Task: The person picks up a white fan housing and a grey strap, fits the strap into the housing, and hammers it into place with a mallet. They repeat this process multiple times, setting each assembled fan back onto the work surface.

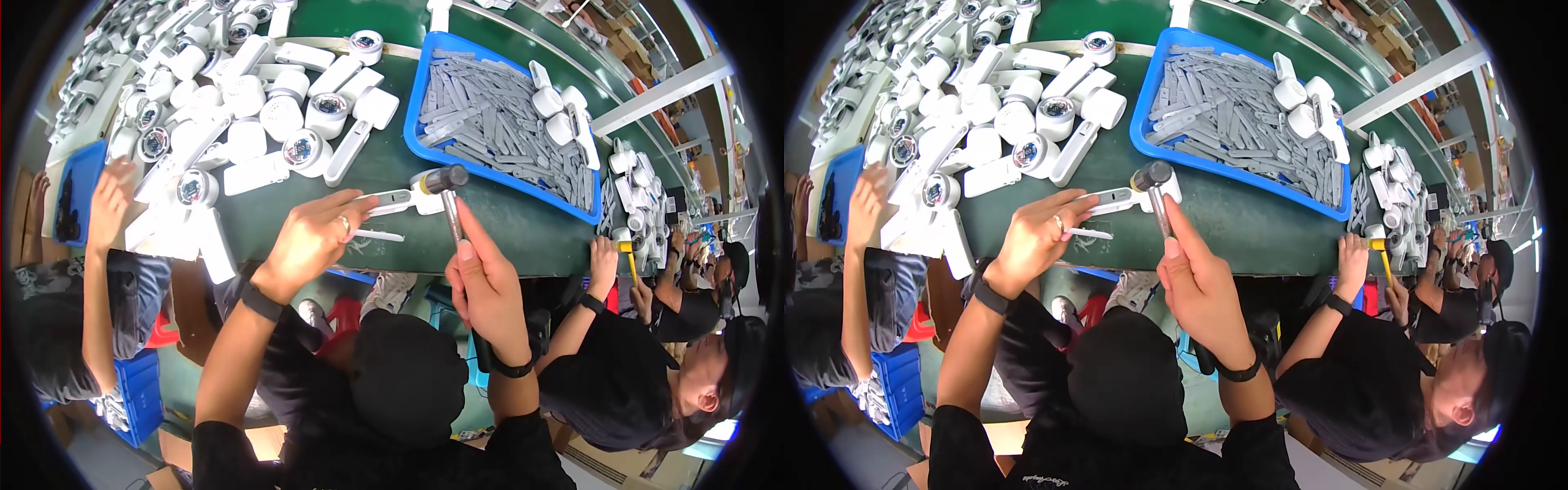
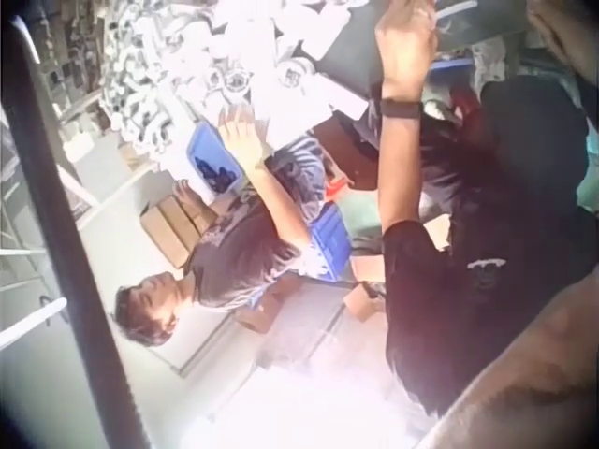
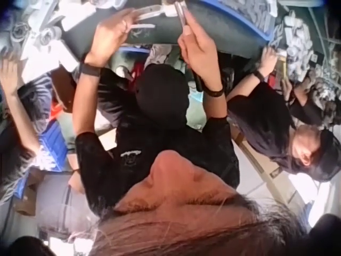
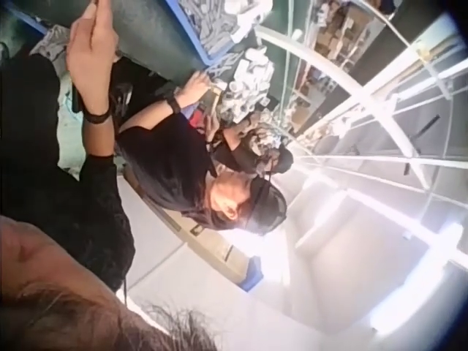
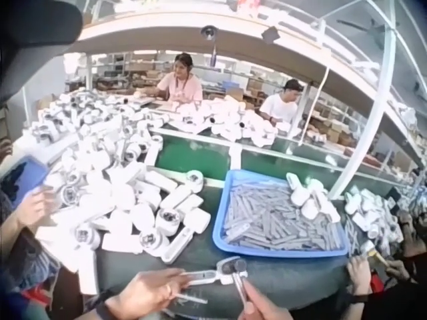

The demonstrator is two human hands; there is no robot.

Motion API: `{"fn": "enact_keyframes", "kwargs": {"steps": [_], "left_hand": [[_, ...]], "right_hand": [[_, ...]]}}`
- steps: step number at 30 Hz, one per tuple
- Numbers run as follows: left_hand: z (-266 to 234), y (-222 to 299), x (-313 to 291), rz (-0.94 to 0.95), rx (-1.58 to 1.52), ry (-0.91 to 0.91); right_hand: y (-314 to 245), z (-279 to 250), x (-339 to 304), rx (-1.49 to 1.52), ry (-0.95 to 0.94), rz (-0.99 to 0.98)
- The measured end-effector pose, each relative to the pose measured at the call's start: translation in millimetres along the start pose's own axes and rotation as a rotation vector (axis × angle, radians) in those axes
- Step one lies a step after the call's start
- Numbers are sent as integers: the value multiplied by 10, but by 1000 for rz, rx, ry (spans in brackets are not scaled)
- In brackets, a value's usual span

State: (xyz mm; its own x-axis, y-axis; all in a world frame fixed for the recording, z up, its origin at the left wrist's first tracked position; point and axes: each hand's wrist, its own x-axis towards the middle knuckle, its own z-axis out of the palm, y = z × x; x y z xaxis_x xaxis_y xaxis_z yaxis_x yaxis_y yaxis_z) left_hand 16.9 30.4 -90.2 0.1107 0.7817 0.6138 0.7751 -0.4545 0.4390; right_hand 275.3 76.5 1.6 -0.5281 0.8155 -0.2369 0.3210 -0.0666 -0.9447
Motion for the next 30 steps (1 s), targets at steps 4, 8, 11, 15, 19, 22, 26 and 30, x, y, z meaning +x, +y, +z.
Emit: {"fn": "enact_keyframes", "kwargs": {"steps": [4,8,11,15,19,22,26,30], "left_hand": [[24,59,69,3,6,12],[3,3,-34,-19,8,-1],[20,-16,-28,22,22,12],[9,-60,-58,5,9,-8],[27,23,42,17,7,9],[-5,37,-13,-9,2,6],[98,-31,-81,10,-98,64],[138,101,-90,-521,-116,68]], "right_hand": [[310,76,131,-127,18,-93],[-80,28,22,-99,15,22],[224,160,148,-288,92,-280],[14,24,135,-294,-14,-45],[356,158,186,-361,80,-272],[83,74,80,-359,13,-167],[-97,148,5,-250,4,-197],[-99,126,59,-312,-102,-136]]}}
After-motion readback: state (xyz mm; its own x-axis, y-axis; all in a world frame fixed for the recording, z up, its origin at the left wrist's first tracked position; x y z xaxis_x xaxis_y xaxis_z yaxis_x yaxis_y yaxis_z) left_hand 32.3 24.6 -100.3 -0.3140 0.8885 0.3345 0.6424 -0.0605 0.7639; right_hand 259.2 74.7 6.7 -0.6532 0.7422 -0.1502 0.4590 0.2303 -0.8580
